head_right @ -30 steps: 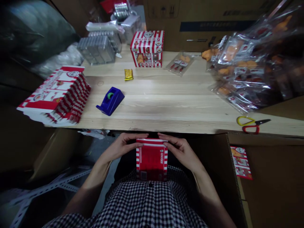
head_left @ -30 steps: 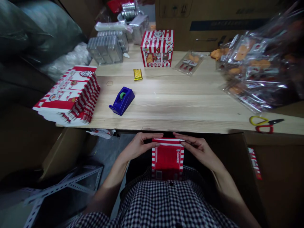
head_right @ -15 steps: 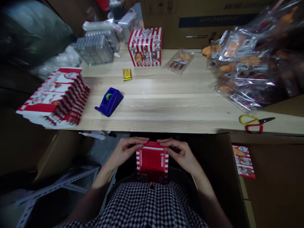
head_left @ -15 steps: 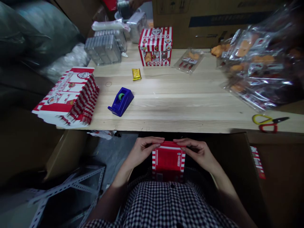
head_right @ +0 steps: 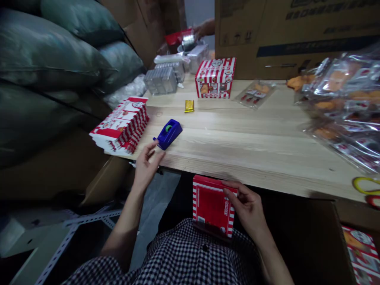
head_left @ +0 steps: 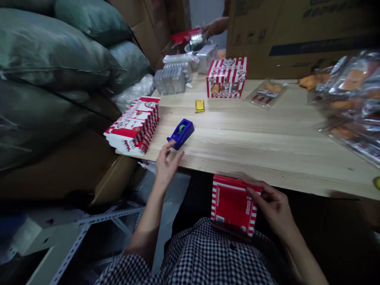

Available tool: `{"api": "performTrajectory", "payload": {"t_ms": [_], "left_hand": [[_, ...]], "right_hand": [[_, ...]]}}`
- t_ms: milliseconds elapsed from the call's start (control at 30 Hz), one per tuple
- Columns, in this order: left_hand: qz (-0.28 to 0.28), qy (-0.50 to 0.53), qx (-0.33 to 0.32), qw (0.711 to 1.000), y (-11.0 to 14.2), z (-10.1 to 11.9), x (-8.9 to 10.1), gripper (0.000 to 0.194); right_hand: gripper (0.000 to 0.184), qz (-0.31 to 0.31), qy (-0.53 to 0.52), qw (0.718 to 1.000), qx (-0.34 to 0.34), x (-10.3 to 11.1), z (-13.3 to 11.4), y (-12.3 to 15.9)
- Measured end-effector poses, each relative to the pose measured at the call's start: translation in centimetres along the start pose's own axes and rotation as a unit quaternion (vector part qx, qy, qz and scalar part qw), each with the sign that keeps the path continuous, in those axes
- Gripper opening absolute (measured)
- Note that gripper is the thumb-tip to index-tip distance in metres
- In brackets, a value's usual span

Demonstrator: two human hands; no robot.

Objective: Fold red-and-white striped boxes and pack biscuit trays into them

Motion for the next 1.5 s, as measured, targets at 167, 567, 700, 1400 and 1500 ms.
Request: {"api": "performTrajectory", "payload": {"t_ms": [167,567,700,1400,1500], "left_hand": [[0.003,-0.094,0.076,0.993,-8.6,-2.9,2.2,0.039],[-0.142,0.071,0.251,0.955,-12.0,-4.9,0.7,0.036],[-0.111,0.140,0.238,0.955,-10.8,-5.4,1.3,0.040],[-0.116,0.212,0.116,0.963,9.8,4.1,-3.5,0.018],[-0.163,0.275,0.193,0.928,12.7,3.4,-6.7,0.035]], "right_hand": [[0.034,0.069,-0.035,0.997,-0.001,-0.2,-0.1,-0.4],[0.029,0.075,-0.089,0.993,-0.028,-1.0,1.6,0.1],[0.034,0.093,-0.086,0.992,-0.027,-0.9,1.4,0.3],[0.024,0.058,0.110,0.949,0.290,-3.8,-8.0,2.7],[0.032,0.024,0.133,0.938,0.320,-4.8,-7.3,3.0]]}}
Point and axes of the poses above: each hand's wrist, its own y-axis away from the middle knuckle, its own x-axis out of the back of the hand, z = x × y, the point moved 9 cm from there along -y, towards the middle knuckle, and after that the axes turned 15 degrees about x, right-handed, at the moved point
